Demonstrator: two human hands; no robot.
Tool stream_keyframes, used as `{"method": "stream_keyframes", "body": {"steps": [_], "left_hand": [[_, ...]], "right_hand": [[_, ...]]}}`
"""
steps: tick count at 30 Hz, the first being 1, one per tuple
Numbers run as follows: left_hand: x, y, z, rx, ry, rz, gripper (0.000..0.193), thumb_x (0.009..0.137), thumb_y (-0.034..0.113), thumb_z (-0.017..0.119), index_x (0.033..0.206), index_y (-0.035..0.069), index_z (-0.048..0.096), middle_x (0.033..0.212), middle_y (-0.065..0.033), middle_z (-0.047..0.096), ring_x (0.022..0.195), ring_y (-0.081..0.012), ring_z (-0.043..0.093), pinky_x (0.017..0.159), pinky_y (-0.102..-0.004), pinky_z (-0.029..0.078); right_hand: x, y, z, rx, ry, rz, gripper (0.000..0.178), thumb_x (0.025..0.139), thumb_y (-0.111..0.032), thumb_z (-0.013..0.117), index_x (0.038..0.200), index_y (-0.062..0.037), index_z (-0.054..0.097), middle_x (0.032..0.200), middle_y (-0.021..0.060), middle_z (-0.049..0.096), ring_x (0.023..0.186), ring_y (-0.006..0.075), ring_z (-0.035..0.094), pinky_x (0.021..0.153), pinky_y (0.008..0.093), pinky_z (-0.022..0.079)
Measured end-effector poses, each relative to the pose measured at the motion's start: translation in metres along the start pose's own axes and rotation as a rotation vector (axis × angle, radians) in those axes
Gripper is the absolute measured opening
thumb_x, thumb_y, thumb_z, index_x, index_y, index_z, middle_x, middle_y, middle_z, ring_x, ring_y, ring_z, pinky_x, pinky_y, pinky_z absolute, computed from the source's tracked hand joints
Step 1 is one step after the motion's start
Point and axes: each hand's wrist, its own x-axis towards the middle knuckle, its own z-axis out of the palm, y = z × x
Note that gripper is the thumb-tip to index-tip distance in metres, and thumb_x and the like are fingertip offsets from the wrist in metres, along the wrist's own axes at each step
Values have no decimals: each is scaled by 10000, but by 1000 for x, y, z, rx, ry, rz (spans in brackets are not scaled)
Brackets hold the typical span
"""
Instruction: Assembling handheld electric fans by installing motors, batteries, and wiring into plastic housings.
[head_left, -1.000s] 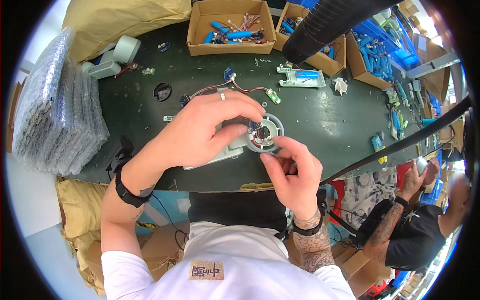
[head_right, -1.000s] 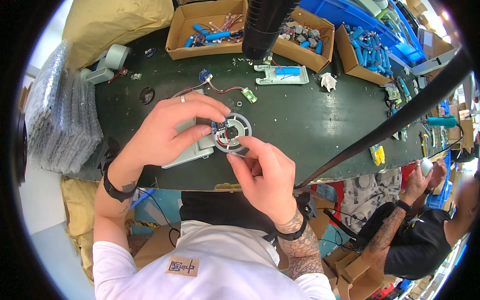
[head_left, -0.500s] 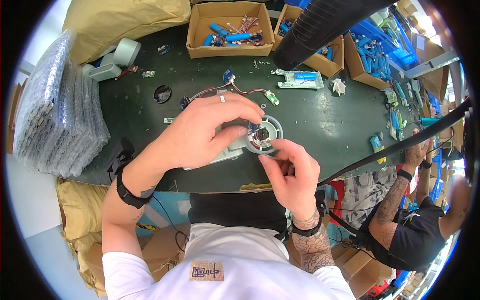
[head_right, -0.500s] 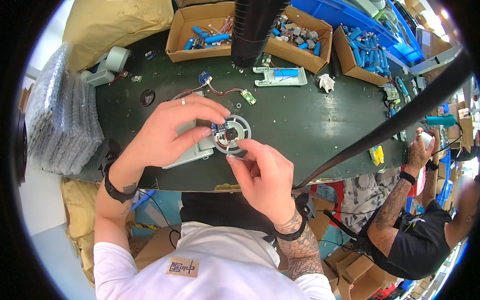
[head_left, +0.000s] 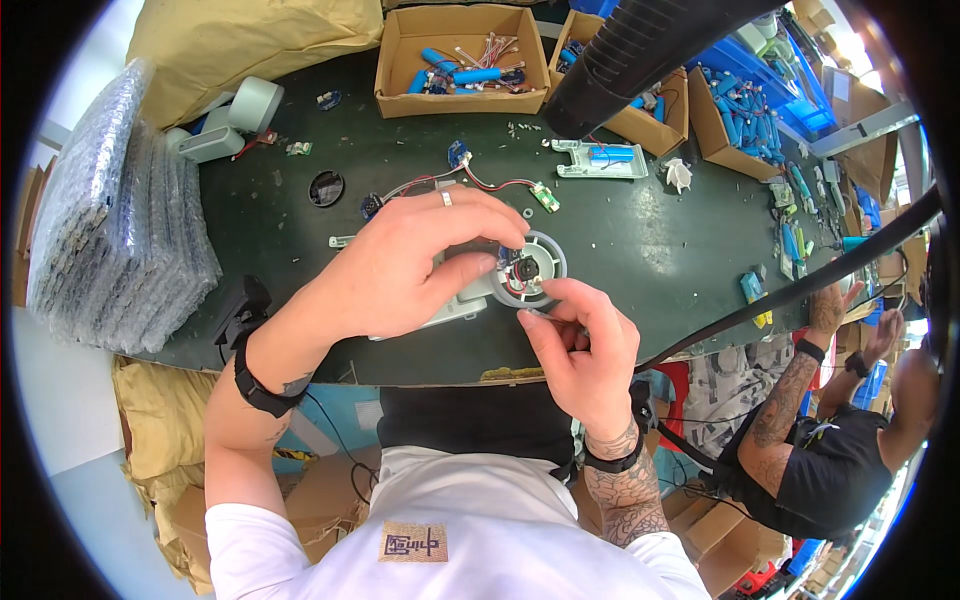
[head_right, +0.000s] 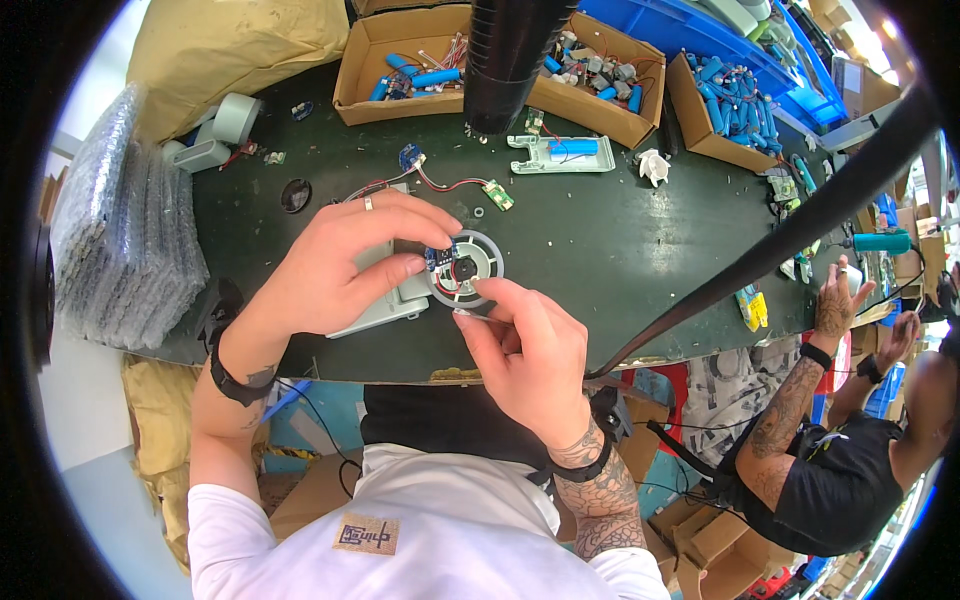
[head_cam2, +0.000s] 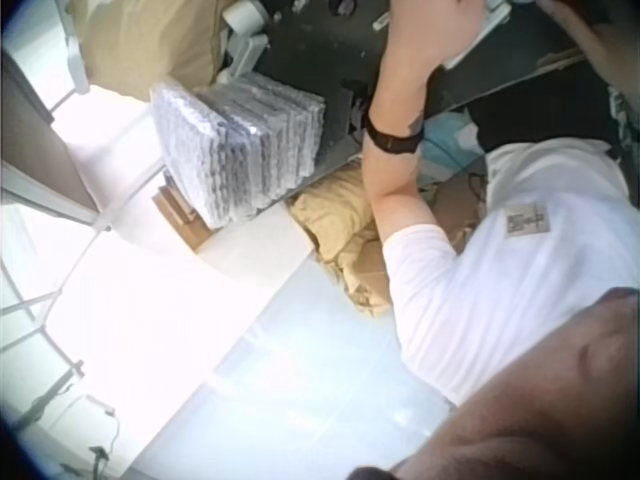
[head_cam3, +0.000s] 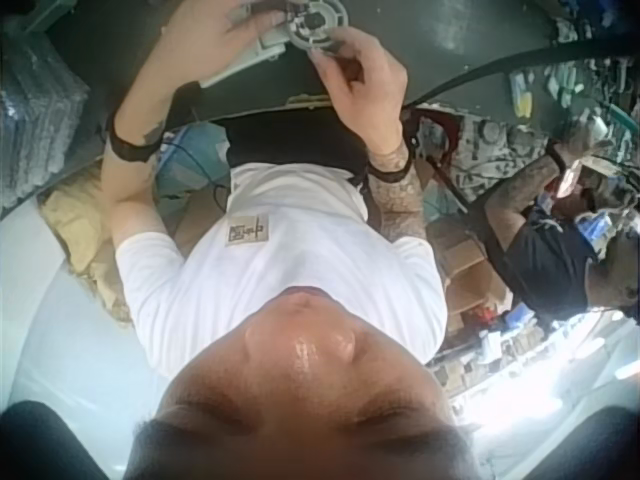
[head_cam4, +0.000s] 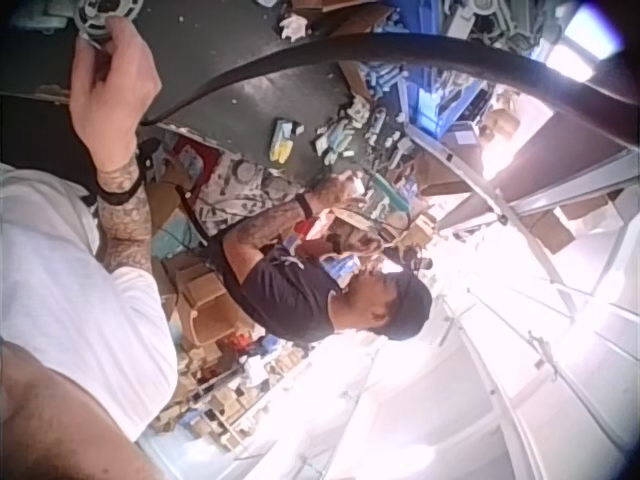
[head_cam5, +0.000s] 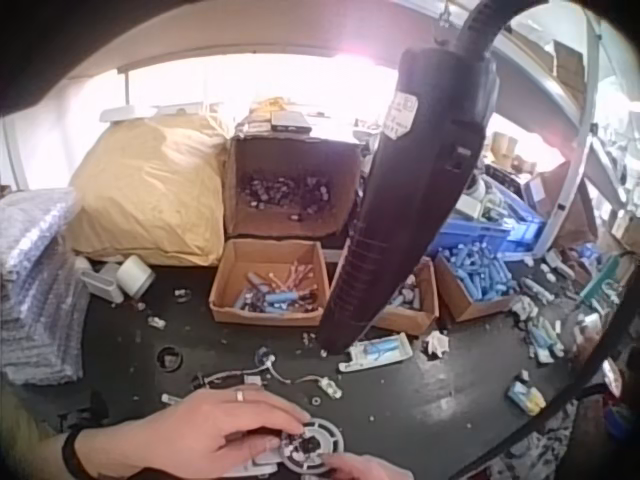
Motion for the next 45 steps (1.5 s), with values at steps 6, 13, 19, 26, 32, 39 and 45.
{"method": "stream_keyframes", "body": {"steps": [6, 13, 19, 26, 32, 39, 45], "left_hand": [[1, 0, 0, 16, -4, 5, 271, 861, -45, 707, 1120, 32, 726, 1194, -138, 735, 1083, -328, 703, 943, -418, 553], [1, 3, -2, 22, -9, -23, 233, 863, -37, 718, 1085, 35, 723, 1144, -116, 717, 1053, -313, 692, 924, -406, 551], [0, 6, -3, 27, -12, -55, 222, 851, -27, 739, 1058, 50, 720, 1097, -89, 691, 1020, -287, 670, 902, -386, 541], [-1, 8, 1, 11, -2, -75, 226, 833, -31, 754, 1040, 53, 718, 1035, -80, 657, 966, -271, 653, 853, -373, 527], [-2, 9, 3, 6, 2, -93, 205, 847, -25, 749, 1032, 53, 712, 1030, -82, 648, 959, -271, 645, 842, -374, 524], [-3, 8, 8, -3, 8, -102, 183, 889, -15, 722, 1059, 50, 697, 1037, -89, 631, 937, -266, 633, 823, -369, 519], [-2, 8, 17, -4, 31, -99, 181, 919, -8, 697, 1090, 48, 700, 1052, -90, 633, 933, -244, 634, 805, -354, 522]], "right_hand": [[1, 0, -1, -9, 2, -16, 355, 824, -29, 857, 1132, -62, 683, 688, 14, 613, 514, 112, 539, 473, 267, 427], [5, 0, -3, -6, -14, -1, 354, 826, -34, 857, 1138, -74, 695, 708, 19, 624, 522, 121, 546, 488, 274, 441], [11, 3, -9, -30, -57, -17, 367, 833, -46, 849, 1169, -79, 706, 729, 31, 624, 547, 131, 563, 504, 289, 457], [20, -6, -16, 55, -110, 53, 298, 846, -50, 835, 1127, -69, 738, 730, 40, 648, 533, 143, 556, 507, 286, 445], [27, -10, -3, 75, -104, 67, 172, 870, -65, 819, 1027, -47, 752, 693, 54, 649, 526, 130, 564, 506, 277, 444], [30, -11, -6, 197, -103, 100, 116, 899, -28, 767, 1010, -16, 734, 696, 67, 666, 558, 103, 609, 515, 262, 468], [33, -11, -13, 161, -151, 88, 101, 908, -17, 752, 1006, -8, 728, 681, 59, 662, 548, 94, 604, 524, 247, 472]]}}
